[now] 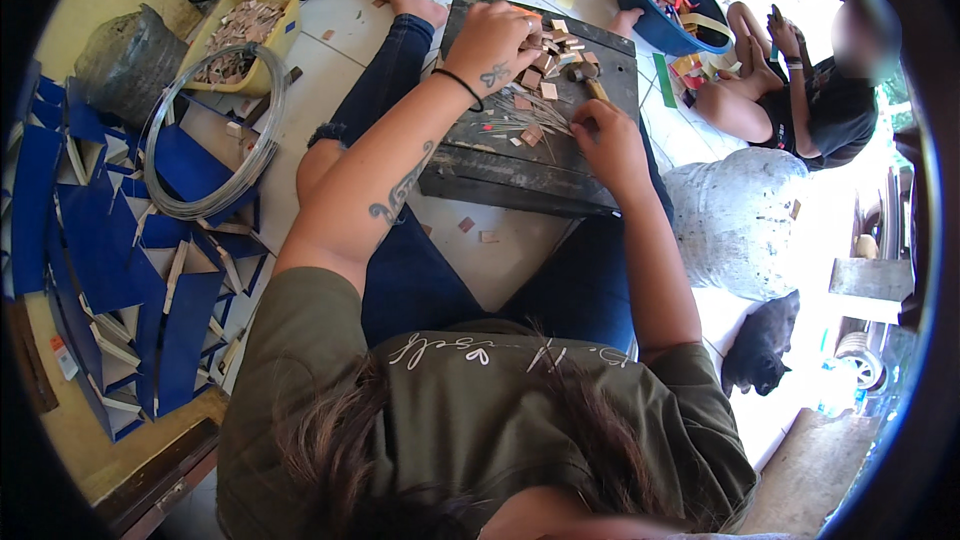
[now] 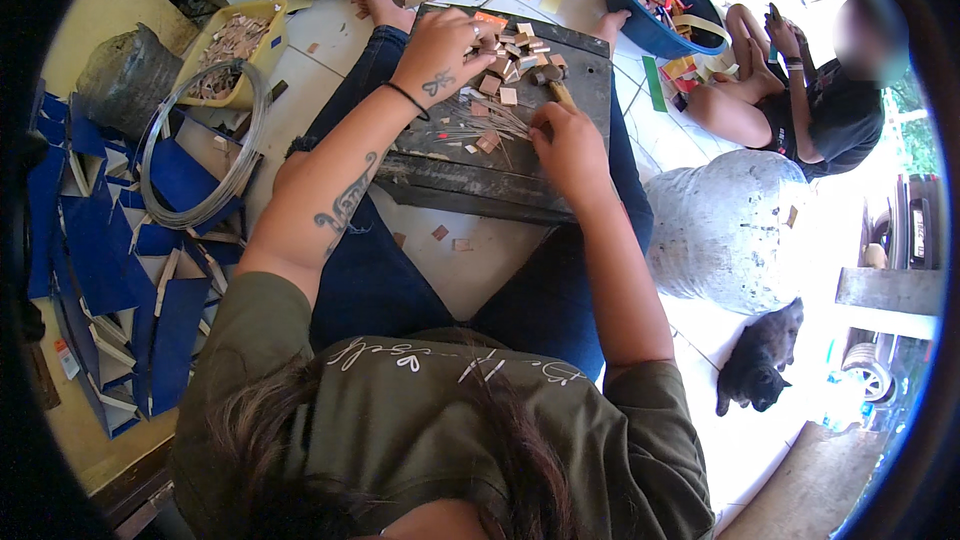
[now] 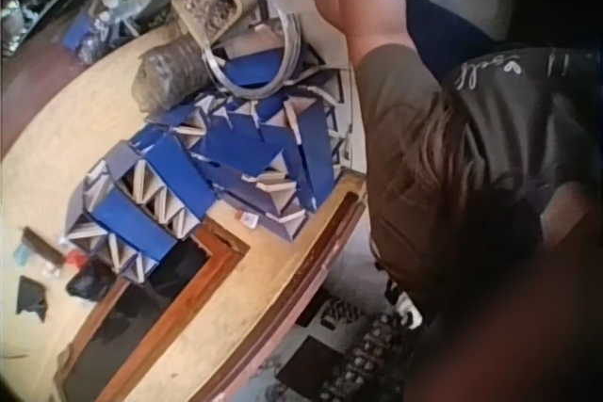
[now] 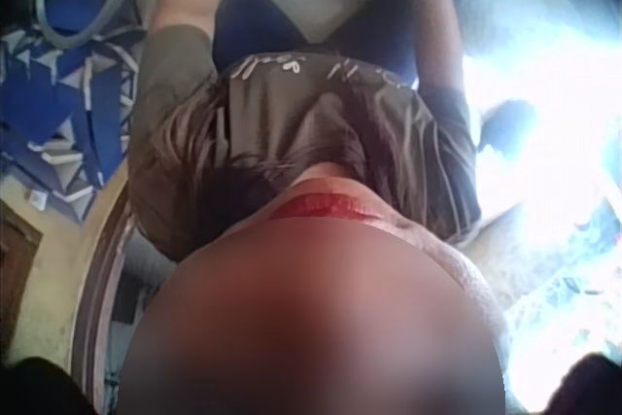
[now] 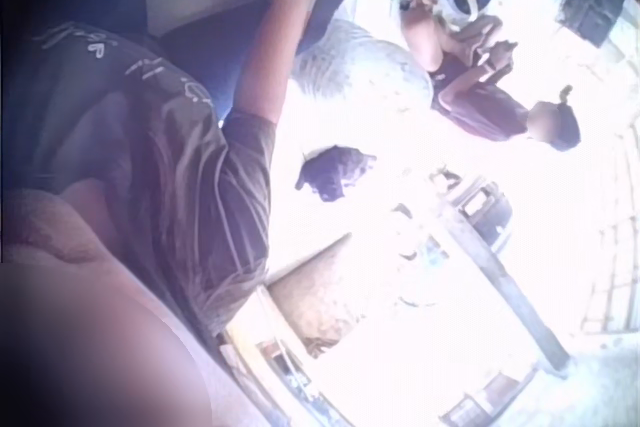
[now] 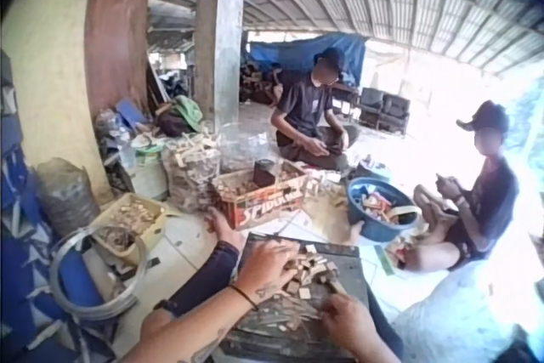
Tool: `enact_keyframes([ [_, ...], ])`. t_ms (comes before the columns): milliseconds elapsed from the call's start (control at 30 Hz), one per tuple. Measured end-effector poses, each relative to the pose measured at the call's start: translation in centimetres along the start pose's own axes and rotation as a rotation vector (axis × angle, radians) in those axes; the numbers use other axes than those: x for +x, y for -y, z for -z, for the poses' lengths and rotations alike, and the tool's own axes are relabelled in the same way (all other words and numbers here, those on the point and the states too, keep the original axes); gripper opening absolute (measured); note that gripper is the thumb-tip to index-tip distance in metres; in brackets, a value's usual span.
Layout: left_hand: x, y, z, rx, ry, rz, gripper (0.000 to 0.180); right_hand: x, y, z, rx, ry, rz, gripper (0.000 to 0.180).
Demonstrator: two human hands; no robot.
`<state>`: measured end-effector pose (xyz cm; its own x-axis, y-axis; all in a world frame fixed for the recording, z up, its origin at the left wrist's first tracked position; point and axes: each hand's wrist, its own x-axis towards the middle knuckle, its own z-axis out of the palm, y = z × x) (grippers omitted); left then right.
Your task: The person sits on the floor and repeatedly hammers small metal wires or pins into a wooden block using a hammer. They pick up individual wires, position them on the block, and strike them with the hammer. A black cat is visible nearby on the floor.
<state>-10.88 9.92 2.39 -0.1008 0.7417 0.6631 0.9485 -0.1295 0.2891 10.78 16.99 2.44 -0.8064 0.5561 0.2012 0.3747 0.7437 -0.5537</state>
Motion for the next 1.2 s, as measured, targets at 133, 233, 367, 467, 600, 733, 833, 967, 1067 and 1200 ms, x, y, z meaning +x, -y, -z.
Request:
enact_keyframes([
  [133, -1.7, -2.2, 2.0, -0.106, 0.059, 0.075, 0.012, -0.7, 0.4, 1.3, 0.189, -0.058, -0.150, 0.011],
  [233, -3.5, -4.9, 2.6, -0.199, -0.057, 0.053, 0.011, -1.3, 0.9, 1.2, 0.585, -0.124, -0.218, 0.010],
  [367, -6.5, -8.2, 2.3, -0.339, 0.051, 0.233, 0.014, -2.7, 1.2, 0.6, 0.798, -0.193, -0.212, 0.016],
  [467, -8.4, -9.7, 1.7, -0.294, 0.023, 0.236, 0.015, -3.8, 1.2, -0.4, 0.702, -0.155, -0.207, 0.020],
  [600, -9.6, -9.8, 1.3, -0.258, 0.040, 0.277, 0.016, -4.7, 0.7, -1.1, 0.498, -0.116, -0.117, 0.026],
  [733, -9.8, -9.7, 1.0, -0.242, 0.014, 0.242, 0.016, -4.8, 0.8, -0.9, 0.597, -0.138, -0.162, 0.023],
  [833, -9.8, -9.5, 0.8, -0.250, -0.004, 0.200, 0.015, -5.0, 1.6, -0.6, 0.617, -0.156, -0.145, 0.020],
  [967, -10.0, -9.5, 0.8, -0.242, 0.025, 0.210, 0.014, -4.9, 2.8, -0.8, 0.500, -0.227, -0.057, 0.012],
  [1067, -10.0, -9.5, 0.9, -0.234, 0.034, 0.206, 0.012, -4.9, 3.4, -1.0, 0.441, -0.228, -0.029, 0.009],
  [1200, -9.9, -9.6, 0.9, -0.237, 0.026, 0.206, 0.011, -5.0, 3.7, -0.9, 0.364, -0.216, -0.016, 0.009],
])
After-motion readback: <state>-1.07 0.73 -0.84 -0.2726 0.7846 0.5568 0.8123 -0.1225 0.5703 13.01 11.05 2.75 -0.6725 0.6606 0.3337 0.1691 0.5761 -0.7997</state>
